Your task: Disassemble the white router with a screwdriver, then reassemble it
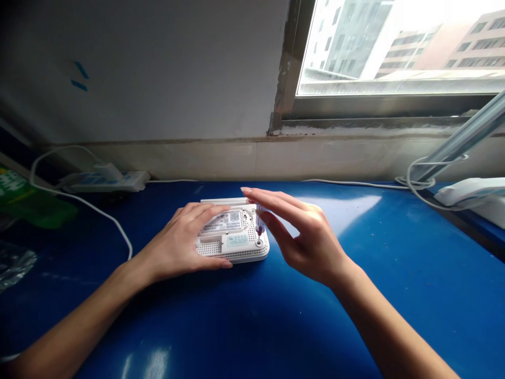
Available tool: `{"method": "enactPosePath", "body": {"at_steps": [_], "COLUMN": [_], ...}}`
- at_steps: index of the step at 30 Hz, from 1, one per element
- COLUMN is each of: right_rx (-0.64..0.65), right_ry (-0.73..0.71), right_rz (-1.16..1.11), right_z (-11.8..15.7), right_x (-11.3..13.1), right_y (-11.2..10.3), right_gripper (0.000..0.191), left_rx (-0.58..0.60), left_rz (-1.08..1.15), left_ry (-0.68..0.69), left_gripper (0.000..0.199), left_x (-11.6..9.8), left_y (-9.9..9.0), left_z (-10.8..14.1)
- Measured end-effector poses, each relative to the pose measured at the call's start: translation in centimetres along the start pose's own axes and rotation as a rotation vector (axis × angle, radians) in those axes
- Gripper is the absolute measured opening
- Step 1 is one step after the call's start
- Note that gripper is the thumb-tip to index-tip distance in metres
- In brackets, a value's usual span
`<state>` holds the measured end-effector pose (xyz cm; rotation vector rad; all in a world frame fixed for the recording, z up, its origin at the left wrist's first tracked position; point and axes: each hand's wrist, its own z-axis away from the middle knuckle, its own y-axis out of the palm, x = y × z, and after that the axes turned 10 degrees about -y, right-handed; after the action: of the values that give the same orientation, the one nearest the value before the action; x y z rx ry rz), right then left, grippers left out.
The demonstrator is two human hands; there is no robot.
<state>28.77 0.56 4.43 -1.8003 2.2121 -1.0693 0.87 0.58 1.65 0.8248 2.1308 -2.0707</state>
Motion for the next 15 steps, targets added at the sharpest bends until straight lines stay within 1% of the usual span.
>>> {"method": "enactPosePath", "body": {"at_steps": [1, 3, 6, 8, 10, 13, 15], "right_rx": [-0.009, -0.039, -0.084, -0.102, -0.084, -0.001, -0.013], "right_ry": [0.013, 0.020, -0.005, -0.024, -0.034, -0.015, 0.011], "right_rz": [-0.028, -0.042, 0.006, 0.047, 0.038, -0.077, -0.112], "right_z": [-0.02, -0.11, -0.34, -0.46, -0.49, -0.35, -0.21], "right_x": [0.10, 0.21, 0.22, 0.20, 0.21, 0.26, 0.26], "right_y": [0.04, 0.11, 0.16, 0.16, 0.14, 0.12, 0.15], "right_gripper": [0.050, 0.043, 0.027, 0.025, 0.029, 0.047, 0.049], "left_rx": [0.002, 0.010, 0.014, 0.012, 0.011, 0.010, 0.004], "left_rz": [-0.001, -0.003, -0.013, -0.021, -0.024, -0.025, -0.030], "left_ry": [-0.002, -0.006, -0.009, -0.011, -0.012, -0.009, -0.004], "left_gripper": [0.103, 0.101, 0.101, 0.101, 0.100, 0.100, 0.101], "left_x": [-0.02, -0.09, -0.19, -0.21, -0.20, -0.13, -0.10], "left_y": [0.00, -0.03, -0.05, -0.03, 0.00, 0.07, 0.11], "left_z": [0.00, 0.01, 0.03, 0.04, 0.03, 0.02, 0.03]}}
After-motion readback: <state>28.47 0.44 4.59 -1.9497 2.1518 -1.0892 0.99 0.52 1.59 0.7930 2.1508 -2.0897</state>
